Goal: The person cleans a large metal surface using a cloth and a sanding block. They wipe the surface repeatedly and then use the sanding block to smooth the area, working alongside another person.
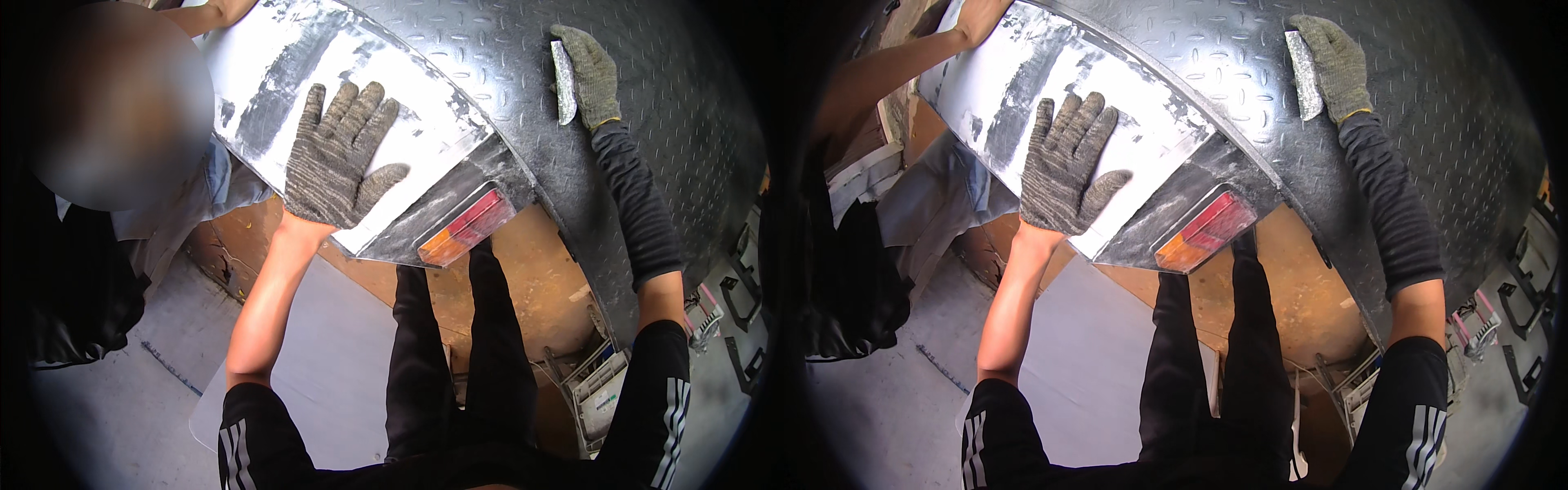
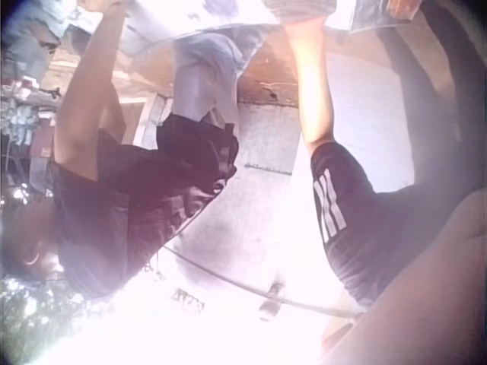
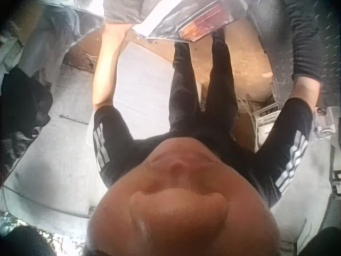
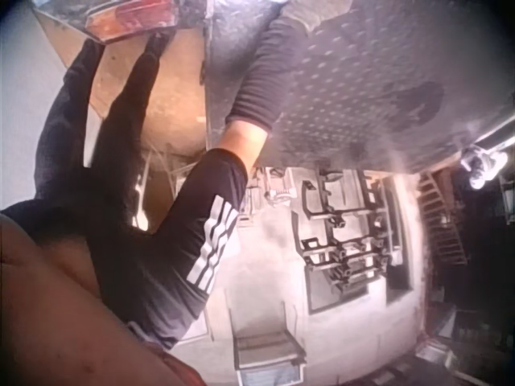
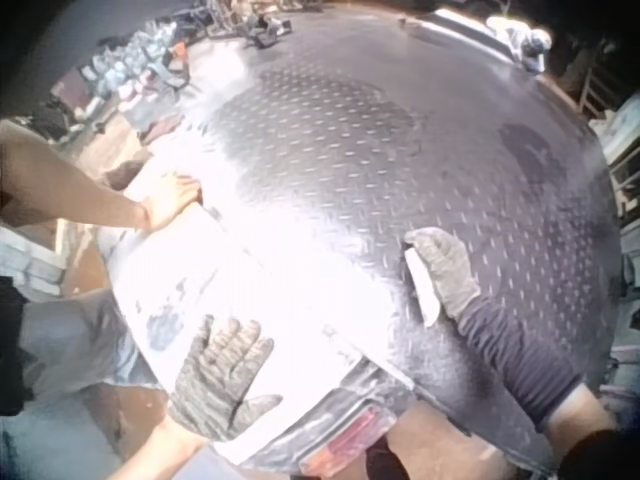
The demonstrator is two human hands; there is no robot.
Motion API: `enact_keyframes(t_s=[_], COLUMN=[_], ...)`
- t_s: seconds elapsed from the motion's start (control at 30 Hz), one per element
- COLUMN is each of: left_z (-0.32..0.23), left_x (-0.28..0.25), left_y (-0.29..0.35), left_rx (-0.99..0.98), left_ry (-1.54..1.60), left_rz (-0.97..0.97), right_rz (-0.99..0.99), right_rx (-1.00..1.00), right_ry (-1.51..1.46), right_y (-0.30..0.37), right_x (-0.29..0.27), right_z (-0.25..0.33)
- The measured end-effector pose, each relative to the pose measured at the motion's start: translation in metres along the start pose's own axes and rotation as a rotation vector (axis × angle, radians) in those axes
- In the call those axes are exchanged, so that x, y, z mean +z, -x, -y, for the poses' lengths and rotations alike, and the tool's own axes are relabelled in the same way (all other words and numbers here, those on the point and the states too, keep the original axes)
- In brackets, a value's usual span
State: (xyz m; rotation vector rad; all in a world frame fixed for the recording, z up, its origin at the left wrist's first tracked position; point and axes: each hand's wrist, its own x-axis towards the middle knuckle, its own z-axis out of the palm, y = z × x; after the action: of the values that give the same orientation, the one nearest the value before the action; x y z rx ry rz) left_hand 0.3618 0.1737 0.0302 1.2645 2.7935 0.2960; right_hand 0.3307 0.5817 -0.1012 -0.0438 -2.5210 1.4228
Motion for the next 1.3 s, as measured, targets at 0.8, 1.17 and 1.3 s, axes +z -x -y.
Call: enact_keyframes(t_s=[0.8,1.17,1.3], left_z=[0.03,0.029,0.032], left_x=[0.017,0.021,0.028], left_y=[0.001,0.005,0.009], left_rx=[-0.56,-0.589,-0.571], left_ry=[-0.175,-0.043,0.029], left_rz=[-0.271,-0.392,-0.454], right_rz=[0.198,0.292,0.423], right_rx=[-0.57,-0.246,-0.295], right_ry=[0.498,0.625,0.661], right_y=[-0.023,0.001,-0.007], right_x=[0.103,0.115,0.113], right_z=[0.206,0.221,0.224])
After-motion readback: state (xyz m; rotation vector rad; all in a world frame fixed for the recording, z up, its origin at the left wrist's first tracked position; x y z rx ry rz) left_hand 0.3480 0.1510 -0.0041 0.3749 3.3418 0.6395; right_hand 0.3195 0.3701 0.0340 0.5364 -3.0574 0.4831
